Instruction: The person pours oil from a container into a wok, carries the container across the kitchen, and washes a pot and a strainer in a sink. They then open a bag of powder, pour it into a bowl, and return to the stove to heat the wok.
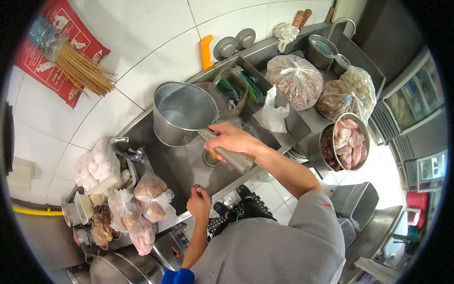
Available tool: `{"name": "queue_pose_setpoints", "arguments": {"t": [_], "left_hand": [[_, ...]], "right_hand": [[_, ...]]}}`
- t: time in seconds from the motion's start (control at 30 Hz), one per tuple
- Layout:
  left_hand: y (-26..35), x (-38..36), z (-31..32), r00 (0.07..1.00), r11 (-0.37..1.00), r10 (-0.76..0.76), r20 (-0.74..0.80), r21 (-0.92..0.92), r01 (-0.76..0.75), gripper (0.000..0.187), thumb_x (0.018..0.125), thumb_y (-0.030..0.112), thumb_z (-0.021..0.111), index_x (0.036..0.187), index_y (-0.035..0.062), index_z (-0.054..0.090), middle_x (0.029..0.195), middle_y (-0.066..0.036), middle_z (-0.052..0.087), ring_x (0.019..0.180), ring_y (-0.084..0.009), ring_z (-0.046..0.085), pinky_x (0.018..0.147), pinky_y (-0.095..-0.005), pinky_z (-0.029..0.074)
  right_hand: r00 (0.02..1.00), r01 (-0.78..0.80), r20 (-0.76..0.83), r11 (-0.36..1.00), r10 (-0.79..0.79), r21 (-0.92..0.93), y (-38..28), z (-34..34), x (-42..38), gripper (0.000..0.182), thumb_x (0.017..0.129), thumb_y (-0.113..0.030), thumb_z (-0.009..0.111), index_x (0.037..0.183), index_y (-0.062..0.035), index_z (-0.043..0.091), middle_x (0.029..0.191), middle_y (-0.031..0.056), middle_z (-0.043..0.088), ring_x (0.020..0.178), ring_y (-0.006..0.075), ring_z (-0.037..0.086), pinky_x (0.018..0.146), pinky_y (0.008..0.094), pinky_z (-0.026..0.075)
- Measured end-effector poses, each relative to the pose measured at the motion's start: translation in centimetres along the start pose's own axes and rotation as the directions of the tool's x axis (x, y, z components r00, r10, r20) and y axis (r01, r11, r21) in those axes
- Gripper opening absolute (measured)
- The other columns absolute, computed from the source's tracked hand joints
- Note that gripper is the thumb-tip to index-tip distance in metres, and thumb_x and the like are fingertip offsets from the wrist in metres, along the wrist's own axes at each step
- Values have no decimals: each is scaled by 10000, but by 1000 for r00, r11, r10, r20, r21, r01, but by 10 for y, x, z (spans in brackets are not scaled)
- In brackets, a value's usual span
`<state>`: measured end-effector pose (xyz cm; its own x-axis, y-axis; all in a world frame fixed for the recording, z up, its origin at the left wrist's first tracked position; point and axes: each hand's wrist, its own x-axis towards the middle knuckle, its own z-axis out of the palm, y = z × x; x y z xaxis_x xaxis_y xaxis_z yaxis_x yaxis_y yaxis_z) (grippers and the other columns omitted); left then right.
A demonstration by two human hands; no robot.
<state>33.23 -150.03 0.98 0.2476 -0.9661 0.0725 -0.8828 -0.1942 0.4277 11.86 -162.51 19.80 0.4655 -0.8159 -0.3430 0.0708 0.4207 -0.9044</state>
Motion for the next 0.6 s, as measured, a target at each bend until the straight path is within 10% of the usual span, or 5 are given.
{"name": "queue_pose_setpoints", "arguments": {"t": [0.6], "left_hand": [[1, 0, 0, 1000, 999, -25, -17, -22, 25, 171, 837, 280, 524, 965, 173, 560, 574, -65, 604, 532, -301, 602, 501, -418, 468]], "right_hand": [[975, 135, 83, 845, -207, 517, -13, -1, 32, 290, 833, -147, 540, 1083, -12, 479, 695, 25, 499, 439, 82, 450, 388, 223, 363]]}}
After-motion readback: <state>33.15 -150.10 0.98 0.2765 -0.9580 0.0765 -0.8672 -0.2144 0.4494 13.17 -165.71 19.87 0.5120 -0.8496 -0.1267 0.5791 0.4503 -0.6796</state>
